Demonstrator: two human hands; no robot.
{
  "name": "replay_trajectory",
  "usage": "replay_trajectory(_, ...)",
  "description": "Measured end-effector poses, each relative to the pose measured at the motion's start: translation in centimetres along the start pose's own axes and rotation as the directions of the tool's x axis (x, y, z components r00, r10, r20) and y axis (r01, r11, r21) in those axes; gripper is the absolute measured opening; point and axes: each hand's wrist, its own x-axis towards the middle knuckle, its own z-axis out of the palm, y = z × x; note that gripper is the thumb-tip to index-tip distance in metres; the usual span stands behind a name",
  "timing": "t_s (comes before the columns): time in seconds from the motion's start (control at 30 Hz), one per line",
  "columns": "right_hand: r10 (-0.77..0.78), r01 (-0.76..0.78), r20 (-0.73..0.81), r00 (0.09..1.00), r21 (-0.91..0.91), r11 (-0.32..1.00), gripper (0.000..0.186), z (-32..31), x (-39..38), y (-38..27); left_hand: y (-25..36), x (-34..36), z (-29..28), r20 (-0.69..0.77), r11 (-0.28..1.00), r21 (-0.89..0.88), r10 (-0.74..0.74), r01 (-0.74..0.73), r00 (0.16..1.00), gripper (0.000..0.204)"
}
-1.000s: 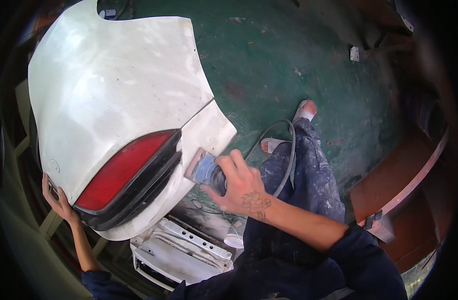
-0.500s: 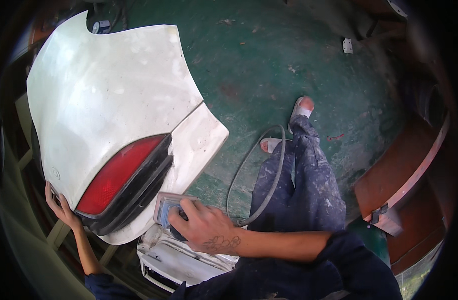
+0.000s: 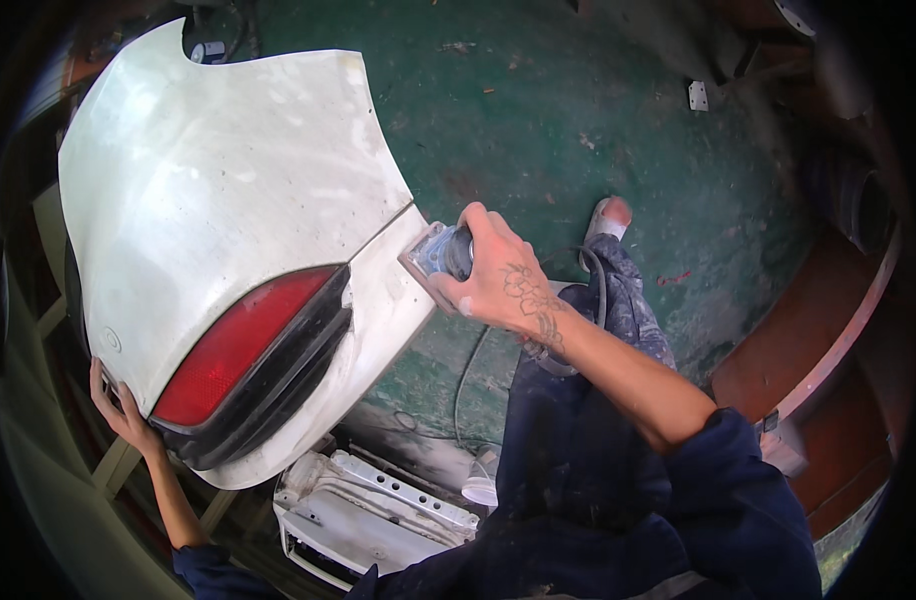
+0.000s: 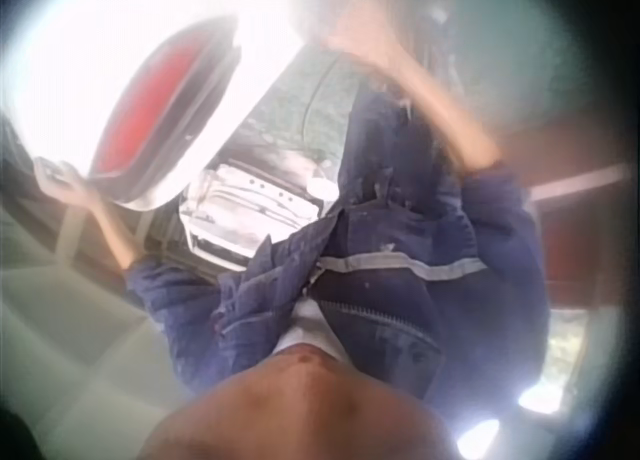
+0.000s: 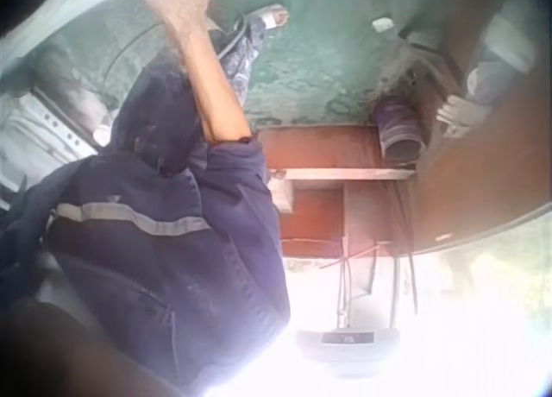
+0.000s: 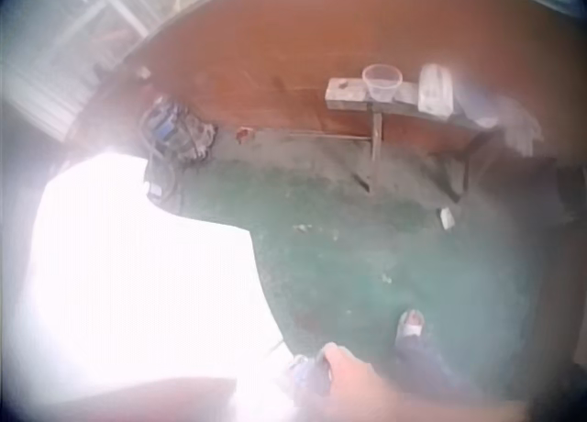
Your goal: The person uses a handheld electric sander to smooth the surface of a white car bumper mounted on a stand. The person moves the sander across the bumper's flat and curved areas, including around the taillight and lower grille sections.
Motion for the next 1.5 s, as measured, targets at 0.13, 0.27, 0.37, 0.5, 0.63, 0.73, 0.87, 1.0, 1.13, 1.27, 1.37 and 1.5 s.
replay_trajectory(0.13,-0.197,0.194,0.100,0.975,0.035,0.980,0.060,2.0,-5.7,-3.7,-0.2,0.2,0.3,-0.011,1.000,-0.018,0.009,-0.009,1.000,0.053)
replay_trajectory(0.27,0.032,-0.029,0.109,0.994,-0.030,0.999,0.064,0.8,-3.3,-3.0,-0.1,-0.1,0.0,-0.009,1.000,-0.020,0.013,-0.013,1.000,0.053)
replay_trajectory(0.37,0.046,-0.046,0.017,0.999,-0.022,0.999,0.058,-0.5,1.7,-0.7,0.0,0.0,0.0,-0.014,1.000,-0.007,0.012,-0.013,1.000,0.053)
replay_trajectory(0.5,-0.030,0.035,0.087,0.996,-0.055,0.998,0.058,-0.8,0.0,-0.8,0.1,0.1,0.2,-0.020,1.000,-0.004,0.000,-0.001,1.000,0.053)
replay_trajectory(0.63,-0.072,0.084,0.183,0.981,-0.059,0.995,0.056,-0.8,-3.2,-1.2,0.2,0.1,0.1,-0.009,1.000,-0.015,0.001,-0.002,1.000,0.053)
replay_trajectory(0.73,-0.107,0.111,0.108,0.988,-0.028,0.993,0.056,-0.6,-1.9,-1.3,0.3,-0.1,0.1,-0.009,1.000,-0.015,0.005,-0.005,1.000,0.053)
replay_trajectory(0.87,-0.076,0.078,-0.053,0.996,0.037,0.996,0.060,0.0,3.8,-1.4,-0.1,0.1,0.1,-0.009,1.000,-0.005,0.000,0.000,1.000,0.053)
replay_trajectory(1.0,-0.077,0.083,0.157,0.985,-0.032,0.996,0.061,-1.5,1.8,-0.2,0.1,0.0,0.0,-0.008,1.000,0.018,0.005,-0.005,1.000,0.054)
replay_trajectory(1.13,-0.086,0.097,0.226,0.970,-0.038,0.995,0.060,-2.7,1.9,1.0,0.3,0.1,-0.1,0.008,1.000,0.009,-0.023,0.023,1.000,0.057)
replay_trajectory(1.27,-0.035,0.040,0.230,0.973,-0.017,0.999,0.065,-3.4,5.0,-1.7,0.2,0.1,0.1,0.003,0.999,-0.021,-0.035,0.035,0.999,0.058)
replay_trajectory(1.37,-0.006,0.029,0.246,0.969,-0.090,0.996,0.071,-4.0,7.3,-2.2,0.4,0.1,-0.1,0.008,0.999,-0.010,-0.041,0.041,0.999,0.058)
replay_trajectory(1.5,0.034,0.004,0.219,0.975,-0.170,0.985,0.064,-4.2,8.5,-2.0,0.3,0.2,0.1,0.003,1.000,-0.005,-0.021,0.021,1.000,0.058)
